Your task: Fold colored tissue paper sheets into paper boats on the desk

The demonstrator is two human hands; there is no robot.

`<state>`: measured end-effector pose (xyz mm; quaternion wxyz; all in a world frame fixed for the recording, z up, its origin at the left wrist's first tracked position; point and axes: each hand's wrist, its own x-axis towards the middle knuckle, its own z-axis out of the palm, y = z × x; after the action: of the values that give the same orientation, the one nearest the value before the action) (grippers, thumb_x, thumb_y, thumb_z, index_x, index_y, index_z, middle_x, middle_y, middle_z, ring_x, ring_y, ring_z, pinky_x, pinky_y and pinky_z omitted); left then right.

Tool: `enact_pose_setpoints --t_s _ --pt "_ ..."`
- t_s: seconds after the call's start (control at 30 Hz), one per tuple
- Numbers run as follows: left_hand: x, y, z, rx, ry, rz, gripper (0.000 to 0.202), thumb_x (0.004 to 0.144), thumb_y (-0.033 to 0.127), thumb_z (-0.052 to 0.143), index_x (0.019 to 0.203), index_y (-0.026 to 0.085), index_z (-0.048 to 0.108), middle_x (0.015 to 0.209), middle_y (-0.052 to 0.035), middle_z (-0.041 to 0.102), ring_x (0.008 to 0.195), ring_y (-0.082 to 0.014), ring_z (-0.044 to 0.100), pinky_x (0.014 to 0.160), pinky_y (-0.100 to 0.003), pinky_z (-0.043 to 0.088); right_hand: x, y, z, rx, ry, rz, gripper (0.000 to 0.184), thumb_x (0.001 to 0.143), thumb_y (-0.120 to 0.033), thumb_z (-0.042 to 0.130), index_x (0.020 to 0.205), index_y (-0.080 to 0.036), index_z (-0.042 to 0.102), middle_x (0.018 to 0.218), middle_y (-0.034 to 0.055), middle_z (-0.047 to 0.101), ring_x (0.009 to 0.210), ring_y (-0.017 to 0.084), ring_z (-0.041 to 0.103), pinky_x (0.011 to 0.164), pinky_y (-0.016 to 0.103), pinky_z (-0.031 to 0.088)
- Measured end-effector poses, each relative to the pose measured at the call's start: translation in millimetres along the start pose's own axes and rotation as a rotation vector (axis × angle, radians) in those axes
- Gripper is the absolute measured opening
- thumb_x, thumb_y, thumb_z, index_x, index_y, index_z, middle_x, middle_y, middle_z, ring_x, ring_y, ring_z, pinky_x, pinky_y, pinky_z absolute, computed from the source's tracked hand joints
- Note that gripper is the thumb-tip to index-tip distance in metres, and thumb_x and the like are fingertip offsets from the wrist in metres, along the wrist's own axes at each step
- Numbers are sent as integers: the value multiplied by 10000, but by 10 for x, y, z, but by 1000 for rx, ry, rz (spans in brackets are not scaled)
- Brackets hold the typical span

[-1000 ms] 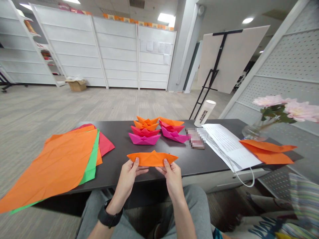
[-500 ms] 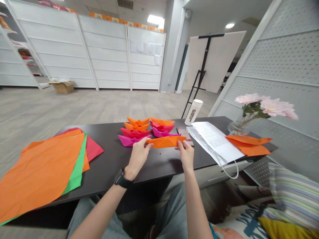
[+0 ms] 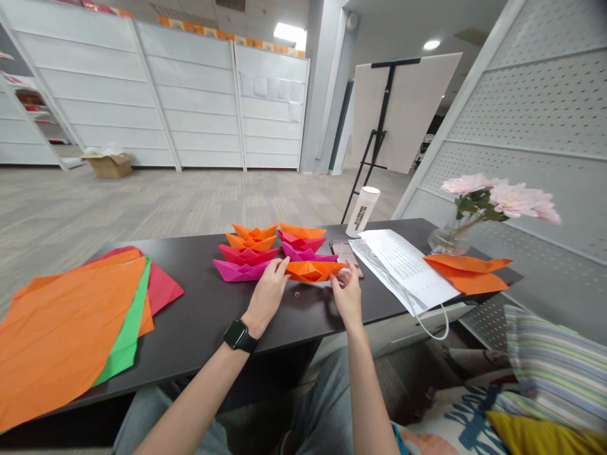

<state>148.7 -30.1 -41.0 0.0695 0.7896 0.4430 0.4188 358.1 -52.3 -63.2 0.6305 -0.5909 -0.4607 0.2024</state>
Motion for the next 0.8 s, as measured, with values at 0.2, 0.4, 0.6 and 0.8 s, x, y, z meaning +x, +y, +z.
enact_pose_setpoints --t_s 0.2,0.4,0.6,0.8 --pt "11 43 -15 201 -34 72 333 913 153 567 1244 178 595 1390 -160 509 1295 -315 483 1061 -468 441 -57 51 -2 -174 -63 -119 562 827 -309 571 1374 -200 500 1166 141 637 993 252 647 772 394 574" --pt "-13 38 -26 331 -77 170 311 886 105 588 1189 173 611 1331 -149 588 1268 -311 513 1038 -470 449 -82 65 -14 -252 -35 -195 482 856 -299 551 1332 -220 556 1199 144 535 1054 263 608 788 400 595" --pt "-7 15 -4 324 -79 204 317 874 81 582 1175 180 595 1266 -136 621 1232 -292 542 1042 -470 437 -96 37 -23 -277 -28 -237 457 852 -282 568 1306 -234 567 1235 133 516 1164 284 560 906 450 560" --pt "37 50 19 353 -119 230 232 892 59 526 1079 183 583 1071 -79 638 1039 -246 595 1018 -429 439 -111 27 -25 -255 -3 -282 427 854 -273 565 1277 -220 572 1254 127 506 1193 268 542 944 429 545"
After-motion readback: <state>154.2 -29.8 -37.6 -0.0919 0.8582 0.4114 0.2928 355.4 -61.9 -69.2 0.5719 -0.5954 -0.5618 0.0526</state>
